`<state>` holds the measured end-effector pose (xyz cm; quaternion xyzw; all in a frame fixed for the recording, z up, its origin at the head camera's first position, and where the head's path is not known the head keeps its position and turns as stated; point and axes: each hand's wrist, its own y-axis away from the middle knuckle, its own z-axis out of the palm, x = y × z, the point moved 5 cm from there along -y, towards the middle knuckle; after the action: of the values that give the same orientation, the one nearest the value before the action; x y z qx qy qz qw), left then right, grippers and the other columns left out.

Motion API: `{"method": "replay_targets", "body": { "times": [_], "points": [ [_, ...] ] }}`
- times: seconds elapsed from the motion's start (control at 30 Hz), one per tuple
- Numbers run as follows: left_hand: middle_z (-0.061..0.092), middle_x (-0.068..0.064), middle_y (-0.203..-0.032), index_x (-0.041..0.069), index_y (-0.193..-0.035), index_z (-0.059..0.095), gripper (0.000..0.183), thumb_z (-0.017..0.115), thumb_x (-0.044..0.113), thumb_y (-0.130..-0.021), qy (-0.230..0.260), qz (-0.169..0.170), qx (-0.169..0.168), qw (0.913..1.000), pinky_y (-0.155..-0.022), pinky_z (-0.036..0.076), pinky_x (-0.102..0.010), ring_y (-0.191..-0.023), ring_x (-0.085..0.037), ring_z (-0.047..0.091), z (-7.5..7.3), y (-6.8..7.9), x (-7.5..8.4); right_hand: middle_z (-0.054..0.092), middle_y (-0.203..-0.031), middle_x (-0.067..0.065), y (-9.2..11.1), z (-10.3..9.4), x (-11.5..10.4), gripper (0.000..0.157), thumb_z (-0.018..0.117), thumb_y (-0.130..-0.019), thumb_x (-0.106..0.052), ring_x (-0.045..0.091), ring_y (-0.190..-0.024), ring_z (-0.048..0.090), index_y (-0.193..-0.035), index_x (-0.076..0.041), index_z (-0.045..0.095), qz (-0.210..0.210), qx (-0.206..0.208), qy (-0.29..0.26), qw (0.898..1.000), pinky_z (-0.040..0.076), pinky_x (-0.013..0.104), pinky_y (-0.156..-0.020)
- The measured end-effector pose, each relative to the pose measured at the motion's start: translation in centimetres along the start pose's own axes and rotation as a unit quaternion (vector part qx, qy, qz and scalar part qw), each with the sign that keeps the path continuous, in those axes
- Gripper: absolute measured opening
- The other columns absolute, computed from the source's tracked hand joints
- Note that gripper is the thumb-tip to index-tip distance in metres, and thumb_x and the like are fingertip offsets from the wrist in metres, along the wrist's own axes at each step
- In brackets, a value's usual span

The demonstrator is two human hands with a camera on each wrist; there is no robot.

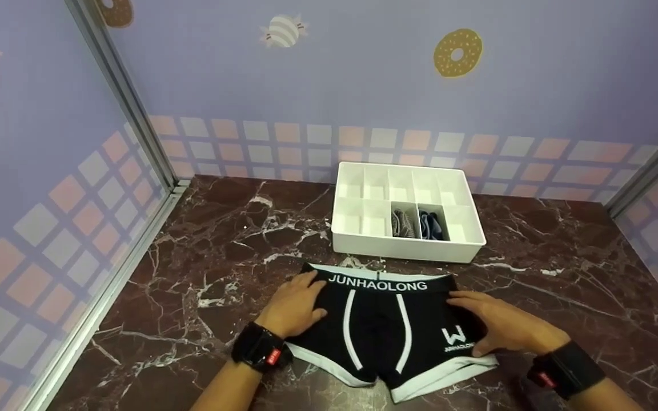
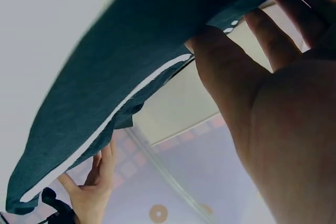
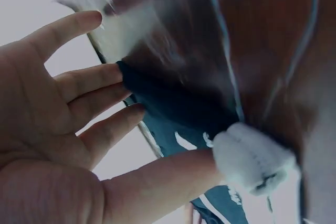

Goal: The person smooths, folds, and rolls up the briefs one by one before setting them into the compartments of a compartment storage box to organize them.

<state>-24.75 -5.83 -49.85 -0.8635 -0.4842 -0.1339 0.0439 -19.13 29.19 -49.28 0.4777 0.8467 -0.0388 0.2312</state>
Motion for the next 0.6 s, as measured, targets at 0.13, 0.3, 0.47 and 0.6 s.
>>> {"method": "replay_targets", "body": {
  "times": [0.13, 0.3, 0.47, 0.6],
  "points": [
    [0.033, -0.017, -0.145, 0.006, -0.135, 0.045, 0.060, 0.062, 0.035, -0.086, -0.004, 0.006, -0.002, 1.0000, -0.105, 0.026, -0.052, -0.132, -0.035, 0.031, 0.2, -0.3, 1.2, 0.031, -0.146, 0.016, 1.2, -0.1, 0.8, 0.096, 0.085, -0.052, -0.020, 0.041, -0.126, 0.035, -0.136, -0.003, 0.042, 0.027, -0.001, -0.008, 1.000, 0.035, 0.055, -0.096],
    [0.037, -0.015, -0.143, 0.007, -0.134, 0.047, 0.057, 0.062, 0.035, -0.086, -0.021, 0.000, -0.006, 0.9998, -0.104, 0.028, -0.051, -0.131, -0.033, 0.034, 0.2, -0.9, 2.2, 0.029, -0.147, 0.017, 2.0, -0.3, 1.2, 0.097, 0.085, -0.051, -0.016, 0.042, -0.126, 0.035, -0.136, -0.003, 0.042, 0.042, -0.001, -0.010, 0.999, 0.036, 0.055, -0.095],
    [0.042, -0.013, -0.139, 0.008, -0.132, 0.049, 0.055, 0.061, 0.036, -0.086, -0.019, -0.008, -0.004, 0.9998, -0.103, 0.030, -0.050, -0.128, -0.032, 0.038, -0.1, -1.7, 2.4, 0.030, -0.144, 0.024, 2.0, -0.6, 1.0, 0.096, 0.085, -0.050, -0.013, 0.047, -0.124, 0.034, -0.135, 0.001, 0.042, 0.029, 0.005, -0.024, 0.999, 0.032, 0.059, -0.095],
    [0.051, -0.011, -0.128, 0.007, -0.127, 0.053, 0.049, 0.062, 0.032, -0.086, 0.002, -0.012, 0.023, 0.9997, -0.099, 0.036, -0.046, -0.118, -0.028, 0.046, -0.8, -2.2, 1.9, 0.042, -0.136, 0.025, 1.3, -1.0, 0.7, 0.088, 0.082, -0.061, -0.020, 0.044, -0.120, 0.041, -0.135, 0.001, 0.040, 0.043, 0.024, -0.064, 0.997, 0.032, 0.059, -0.096]
  ]
}}
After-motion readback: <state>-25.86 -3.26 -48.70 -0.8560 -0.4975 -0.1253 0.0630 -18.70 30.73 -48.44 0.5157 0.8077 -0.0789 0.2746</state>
